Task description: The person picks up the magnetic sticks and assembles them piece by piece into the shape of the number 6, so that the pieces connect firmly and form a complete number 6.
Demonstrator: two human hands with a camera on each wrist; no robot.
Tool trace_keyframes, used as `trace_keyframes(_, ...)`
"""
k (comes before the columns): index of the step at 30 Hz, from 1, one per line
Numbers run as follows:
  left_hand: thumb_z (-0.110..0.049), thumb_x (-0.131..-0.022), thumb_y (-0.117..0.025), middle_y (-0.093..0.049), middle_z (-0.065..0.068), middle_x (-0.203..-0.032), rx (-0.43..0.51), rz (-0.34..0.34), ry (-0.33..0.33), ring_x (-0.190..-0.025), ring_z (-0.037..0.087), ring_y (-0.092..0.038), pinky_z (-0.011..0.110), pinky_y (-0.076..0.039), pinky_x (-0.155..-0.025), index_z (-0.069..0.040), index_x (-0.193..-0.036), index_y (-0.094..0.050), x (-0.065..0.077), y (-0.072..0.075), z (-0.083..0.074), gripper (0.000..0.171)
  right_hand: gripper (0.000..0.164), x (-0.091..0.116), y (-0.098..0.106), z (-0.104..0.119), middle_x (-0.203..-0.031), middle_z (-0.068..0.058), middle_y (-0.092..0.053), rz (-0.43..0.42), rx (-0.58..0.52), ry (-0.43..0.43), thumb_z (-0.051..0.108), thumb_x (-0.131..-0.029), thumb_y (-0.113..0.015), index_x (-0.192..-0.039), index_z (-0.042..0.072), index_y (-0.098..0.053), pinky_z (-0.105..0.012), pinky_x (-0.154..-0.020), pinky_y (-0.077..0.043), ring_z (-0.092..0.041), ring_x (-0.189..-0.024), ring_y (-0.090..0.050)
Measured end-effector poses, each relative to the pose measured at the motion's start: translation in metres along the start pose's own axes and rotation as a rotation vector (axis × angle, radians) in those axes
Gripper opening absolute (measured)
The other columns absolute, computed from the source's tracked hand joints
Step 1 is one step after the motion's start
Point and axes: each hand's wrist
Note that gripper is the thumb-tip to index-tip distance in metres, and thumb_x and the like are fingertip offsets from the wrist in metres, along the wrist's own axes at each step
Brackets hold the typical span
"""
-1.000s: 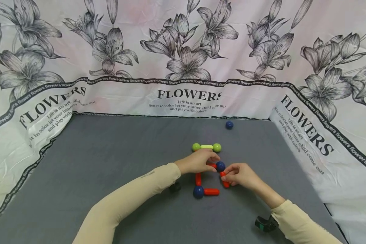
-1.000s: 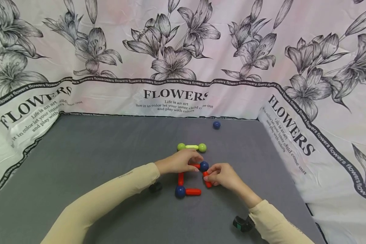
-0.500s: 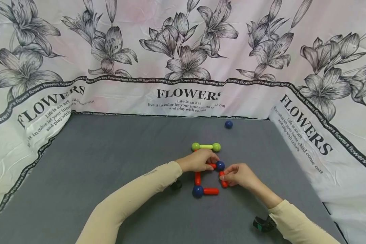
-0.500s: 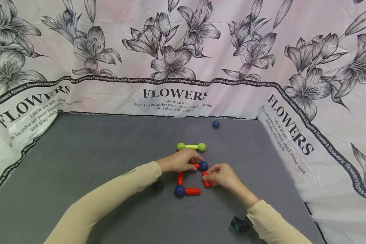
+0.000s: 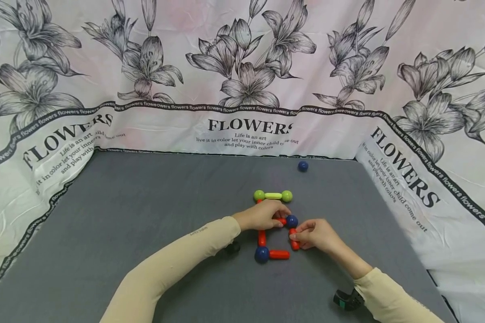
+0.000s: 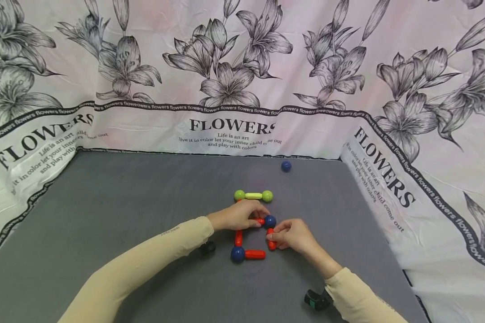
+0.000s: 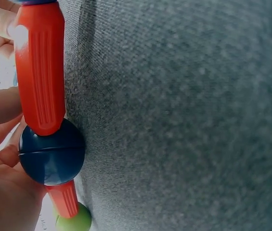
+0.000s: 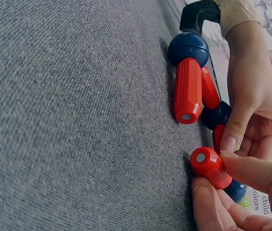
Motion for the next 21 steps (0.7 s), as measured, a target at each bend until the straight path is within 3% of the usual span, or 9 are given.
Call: trace_keyframes(21, -0.014, -0.092, -0.071, -0.068, 0.0, -0.112, 0.019, -0.028, -0.022, -0.098, 0.007, -0.061, 0.013, -0.05, -0.088, -0.011, -0.124, -0.066, 0.0024, -0.0049, 0.0014, 0.033, 0.026, -0.0005, -0.0032, -0.0015, -0.069, 0.001, -0.071, -0.012, 0.026, 0.002, 0.022, -0.083, -0.08, -0.091, -0.001, -0.07, -0.031, -0.061, -0.06, -0.012, -0.062, -0.067)
Point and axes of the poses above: each hand's wrist, its own x-axis away from the middle knuckle, its own y-axis out of the back of the hand, z = x × y
